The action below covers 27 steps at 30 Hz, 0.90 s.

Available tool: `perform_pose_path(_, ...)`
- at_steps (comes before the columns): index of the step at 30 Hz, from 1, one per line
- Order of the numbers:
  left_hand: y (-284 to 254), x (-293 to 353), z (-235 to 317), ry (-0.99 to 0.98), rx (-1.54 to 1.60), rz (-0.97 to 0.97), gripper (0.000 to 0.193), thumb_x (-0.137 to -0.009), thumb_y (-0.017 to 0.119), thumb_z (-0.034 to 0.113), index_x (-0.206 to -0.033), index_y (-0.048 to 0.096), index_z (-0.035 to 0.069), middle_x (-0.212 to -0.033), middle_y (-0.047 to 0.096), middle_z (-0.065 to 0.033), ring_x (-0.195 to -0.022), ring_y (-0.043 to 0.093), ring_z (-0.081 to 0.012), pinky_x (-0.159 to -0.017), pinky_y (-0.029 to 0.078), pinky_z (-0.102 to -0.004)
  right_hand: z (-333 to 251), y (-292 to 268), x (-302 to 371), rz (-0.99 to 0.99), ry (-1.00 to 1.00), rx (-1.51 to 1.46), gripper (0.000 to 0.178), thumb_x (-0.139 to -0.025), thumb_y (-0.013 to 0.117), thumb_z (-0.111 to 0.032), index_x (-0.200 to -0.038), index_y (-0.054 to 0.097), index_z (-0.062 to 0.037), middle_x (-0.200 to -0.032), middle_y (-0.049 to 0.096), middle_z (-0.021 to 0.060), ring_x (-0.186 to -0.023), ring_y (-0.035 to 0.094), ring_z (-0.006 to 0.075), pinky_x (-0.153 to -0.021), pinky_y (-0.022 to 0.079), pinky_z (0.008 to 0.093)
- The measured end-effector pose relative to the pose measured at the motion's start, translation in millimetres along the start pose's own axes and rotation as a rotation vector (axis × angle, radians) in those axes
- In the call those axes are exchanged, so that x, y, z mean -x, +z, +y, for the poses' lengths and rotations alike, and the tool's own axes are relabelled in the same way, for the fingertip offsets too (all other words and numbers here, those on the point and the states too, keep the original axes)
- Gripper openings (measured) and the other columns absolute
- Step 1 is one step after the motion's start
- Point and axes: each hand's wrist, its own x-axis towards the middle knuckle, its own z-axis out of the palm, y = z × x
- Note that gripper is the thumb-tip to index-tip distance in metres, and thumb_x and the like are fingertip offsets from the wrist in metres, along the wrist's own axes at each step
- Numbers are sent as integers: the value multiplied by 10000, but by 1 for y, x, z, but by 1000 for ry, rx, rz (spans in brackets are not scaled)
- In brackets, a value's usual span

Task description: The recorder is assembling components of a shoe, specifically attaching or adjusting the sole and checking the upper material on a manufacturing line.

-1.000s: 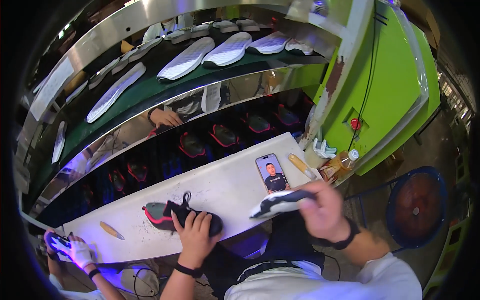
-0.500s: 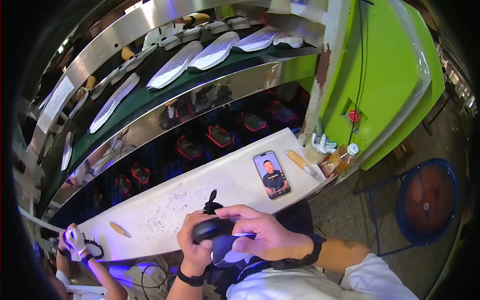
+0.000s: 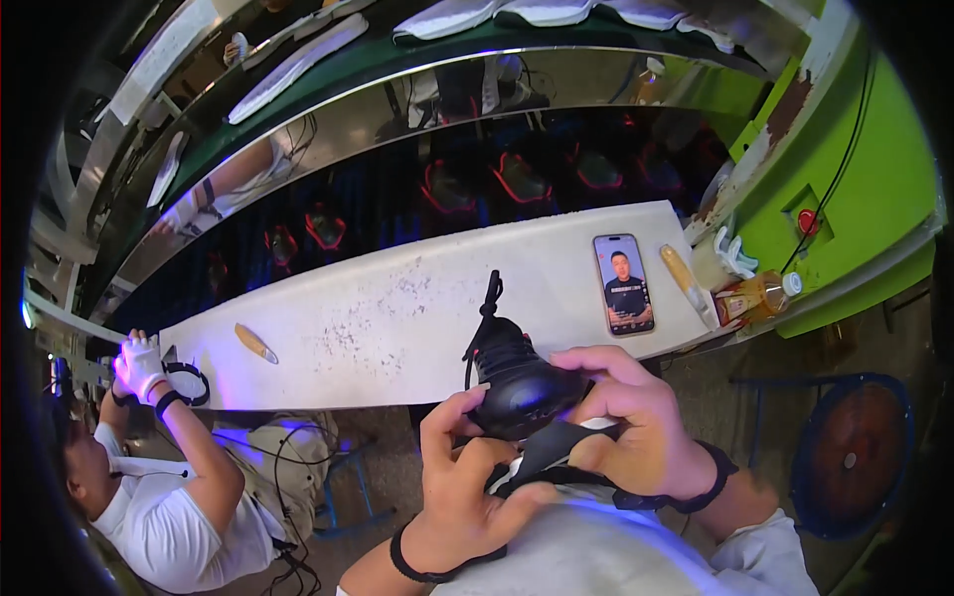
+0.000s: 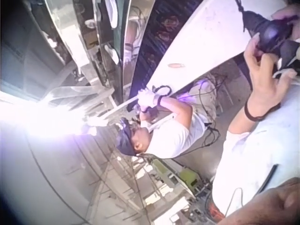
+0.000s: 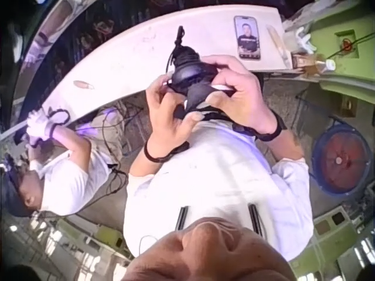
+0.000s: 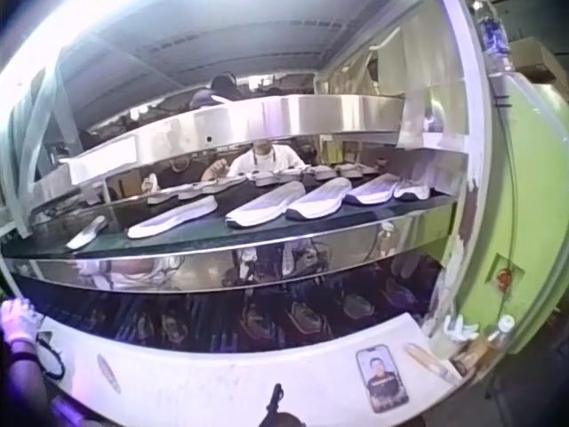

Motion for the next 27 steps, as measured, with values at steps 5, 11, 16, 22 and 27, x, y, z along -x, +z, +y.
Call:
perform_pose_path(5,6,14,-9,-81,221,23,439,-826,829,384,-843,595,13,-1312,452,-249,-1054,581,-282,-879,486,-368,-5,3,10,1,40,71,386,-806,856,-323,-891,642,-14,-1242,609,234,-1021,679,292,-833,535,341)
perform_pose_path(11,-3,18,-11,-14,177,-31,383,-699,935,262,-827,672,14,-1242,578,-210,-916,630,-185,-691,519,-260,-4,5,18,-15,-41,72,401,-793,864,-304,-908,627,-1,-1217,609,241,-1163,650,379,-935,544,403)
perform_pose_path(16,-9,20,-7,4,132,-43,383,-678,946,254,-812,664,32,-1219,601,-198,-868,639,-178,-657,531,-255,-3,7,21,-37,-63,64,392,-784,871,-281,-878,598,-17,-1170,630,232,-1127,664,396,-883,578,427)
perform_pose_path(22,-9,24,-7,46,48,-70,378,-671,946,255,-749,638,51,-1158,637,-216,-882,690,-223,-669,575,-265,3,10,25,-23,-71,13,379,-765,887,-247,-860,581,-47,-1172,641,196,-1113,676,387,-879,589,425)
perform_pose_path(27,-4,15,-8,84,85,-72,322,-729,878,178,-814,614,16,-1127,647,-247,-833,690,-250,-641,564,-281,9,5,25,6,-76,-31,399,-739,909,-212,-859,560,-58,-1171,652,185,-1132,675,375,-924,580,430)
